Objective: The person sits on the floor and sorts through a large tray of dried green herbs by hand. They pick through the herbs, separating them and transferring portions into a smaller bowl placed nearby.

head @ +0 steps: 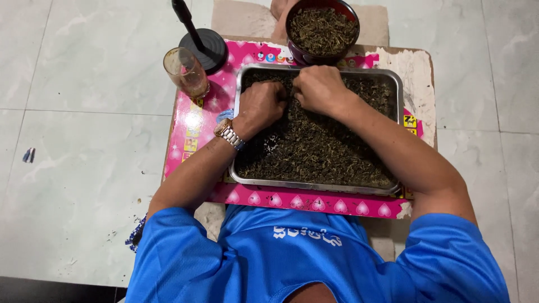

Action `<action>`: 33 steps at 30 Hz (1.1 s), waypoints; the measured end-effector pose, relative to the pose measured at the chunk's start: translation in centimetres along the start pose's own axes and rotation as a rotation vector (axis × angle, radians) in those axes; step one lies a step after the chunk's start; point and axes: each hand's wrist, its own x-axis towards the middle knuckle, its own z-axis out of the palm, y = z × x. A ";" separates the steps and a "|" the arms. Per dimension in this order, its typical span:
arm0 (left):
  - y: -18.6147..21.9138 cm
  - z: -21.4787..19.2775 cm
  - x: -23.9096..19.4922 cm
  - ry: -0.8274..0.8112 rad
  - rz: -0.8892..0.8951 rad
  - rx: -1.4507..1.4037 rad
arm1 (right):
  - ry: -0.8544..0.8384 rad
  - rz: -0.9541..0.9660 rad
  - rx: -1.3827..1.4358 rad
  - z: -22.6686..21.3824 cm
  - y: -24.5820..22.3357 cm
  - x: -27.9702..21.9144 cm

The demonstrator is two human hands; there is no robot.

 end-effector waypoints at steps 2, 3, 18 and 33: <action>0.1 0.1 -0.1 -0.026 0.011 0.012 | -0.093 0.055 0.016 -0.5 -0.5 -0.3; 0.0 0.1 0.1 -0.021 0.010 0.010 | -0.093 0.051 0.012 -0.4 -0.3 -0.3; 0.0 0.2 0.0 -0.020 0.023 0.025 | -0.204 0.062 0.062 -1.5 -0.8 -1.0; -0.3 0.3 0.2 -0.034 0.030 0.006 | -0.061 0.062 0.212 -4.0 -0.2 -2.3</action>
